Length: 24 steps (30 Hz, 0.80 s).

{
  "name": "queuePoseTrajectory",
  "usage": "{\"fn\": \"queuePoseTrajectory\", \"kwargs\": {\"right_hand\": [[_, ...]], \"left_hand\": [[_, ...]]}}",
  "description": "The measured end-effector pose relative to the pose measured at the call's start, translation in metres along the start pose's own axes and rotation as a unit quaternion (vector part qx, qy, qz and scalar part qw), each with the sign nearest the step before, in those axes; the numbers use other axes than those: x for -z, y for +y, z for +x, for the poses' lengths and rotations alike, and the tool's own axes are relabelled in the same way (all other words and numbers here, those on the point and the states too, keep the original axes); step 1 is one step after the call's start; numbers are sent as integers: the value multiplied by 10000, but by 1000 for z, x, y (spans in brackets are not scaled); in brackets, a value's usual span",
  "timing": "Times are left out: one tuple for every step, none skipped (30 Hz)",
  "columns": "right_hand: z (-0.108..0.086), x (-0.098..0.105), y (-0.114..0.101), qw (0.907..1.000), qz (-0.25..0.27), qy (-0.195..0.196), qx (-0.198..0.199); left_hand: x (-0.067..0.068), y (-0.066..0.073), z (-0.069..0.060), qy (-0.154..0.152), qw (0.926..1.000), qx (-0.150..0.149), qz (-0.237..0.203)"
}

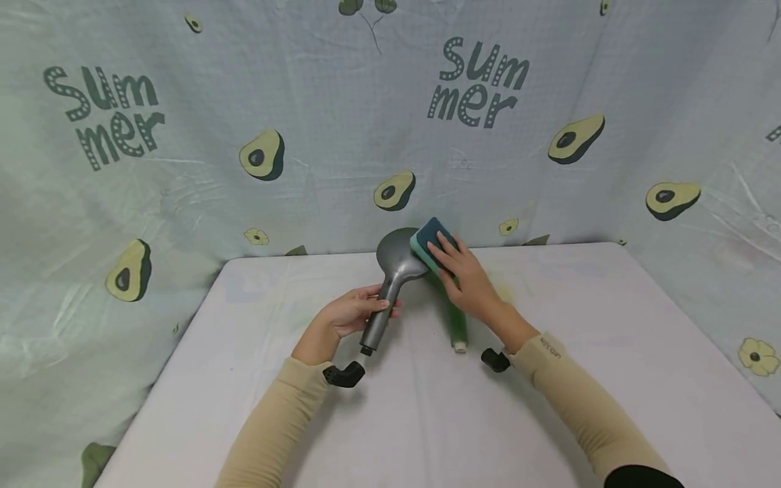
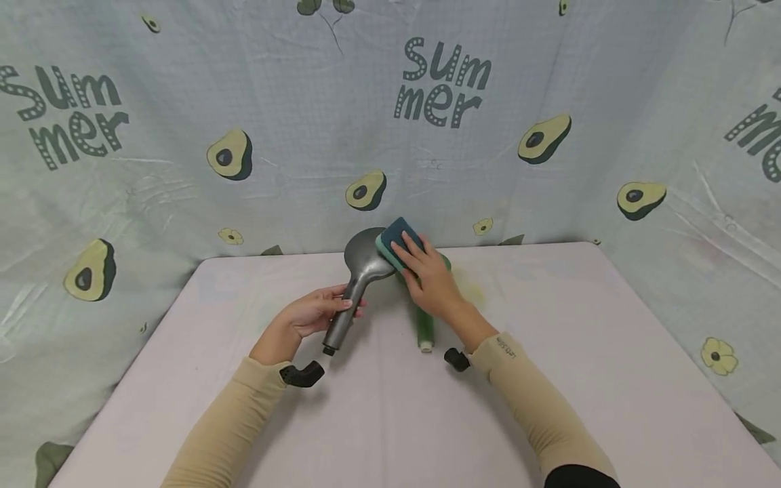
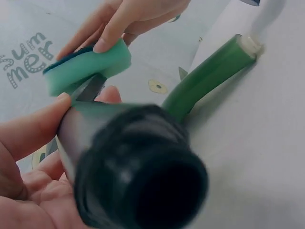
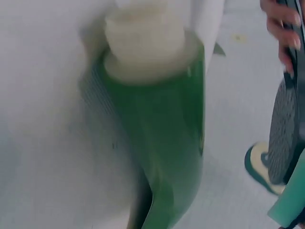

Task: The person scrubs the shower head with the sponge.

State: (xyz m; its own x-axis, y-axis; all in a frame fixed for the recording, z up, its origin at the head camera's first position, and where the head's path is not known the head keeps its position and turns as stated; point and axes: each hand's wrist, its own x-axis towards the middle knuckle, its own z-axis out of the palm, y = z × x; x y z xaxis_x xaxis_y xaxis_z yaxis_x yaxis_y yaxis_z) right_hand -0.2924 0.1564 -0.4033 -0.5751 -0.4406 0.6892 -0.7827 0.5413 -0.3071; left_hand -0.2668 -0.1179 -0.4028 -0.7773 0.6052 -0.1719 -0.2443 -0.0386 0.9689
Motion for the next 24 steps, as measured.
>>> {"fn": "queuePoseTrajectory", "kwargs": {"right_hand": [[-1,-1,-2,9998,-32,41,212],[-1,-3,-4,9989,-102,62,457],[-2,-4,-6,9973,-176,64,713],[-2,-6,-8,9950,-227,58,971],[-2,-7,-10,9920,-293,21,1227],[-3,-9,-12,9888,-364,-24,1447],[-3,-10,-12,9856,-404,-68,1640],[-3,-10,-12,9829,-457,-127,1778],[-4,-10,-12,9808,-484,-170,1880],[-3,-10,-11,9795,-507,-195,1941],[-3,-9,-9,9794,-503,-208,1944],[-3,-8,-7,9805,-490,-190,1894],[-3,-7,-5,9826,-456,-166,1791],[-2,-5,-2,9853,-421,-114,1652],[-2,-4,0,9882,-373,-32,1483],[-2,-3,2,9914,-313,56,1270],[-2,-2,4,9938,-234,156,1074],[-2,-2,6,9955,-174,249,896],[-2,-2,7,9965,-136,333,758],[-3,-2,7,9968,-106,408,685],[-3,-3,7,9967,-93,450,665],[-4,-4,6,9964,-117,452,703],[-4,-5,4,9956,-108,431,828],[-4,-6,3,9943,-154,388,982]], "left_hand": [[0,0,0,23,10000,-10,-50],[-1,1,0,58,9999,-5,-88],[-2,1,0,97,9998,-2,-154],[-2,1,0,134,9997,-3,-225],[-3,2,0,176,9994,5,-305],[-3,2,1,202,9990,1,-395],[-4,2,1,230,9985,1,-487],[-4,1,0,257,9980,8,-579],[-4,1,0,259,9974,11,-673],[-4,1,0,252,9970,11,-734],[-4,1,0,245,9965,19,-803],[-4,1,0,229,9960,22,-860],[-4,1,0,217,9955,39,-921],[-4,1,0,204,9950,51,-980],[-3,1,0,192,9945,56,-1024],[-3,1,0,189,9941,56,-1063],[-3,1,0,186,9935,50,-1125],[-3,2,0,191,9930,44,-1167],[-3,2,0,190,9926,42,-1201],[-3,2,0,182,9923,35,-1227],[-2,2,0,169,9919,26,-1259],[-3,3,0,159,9913,23,-1308],[-3,3,0,145,9905,18,-1365],[-3,4,0,141,9899,10,-1411]]}}
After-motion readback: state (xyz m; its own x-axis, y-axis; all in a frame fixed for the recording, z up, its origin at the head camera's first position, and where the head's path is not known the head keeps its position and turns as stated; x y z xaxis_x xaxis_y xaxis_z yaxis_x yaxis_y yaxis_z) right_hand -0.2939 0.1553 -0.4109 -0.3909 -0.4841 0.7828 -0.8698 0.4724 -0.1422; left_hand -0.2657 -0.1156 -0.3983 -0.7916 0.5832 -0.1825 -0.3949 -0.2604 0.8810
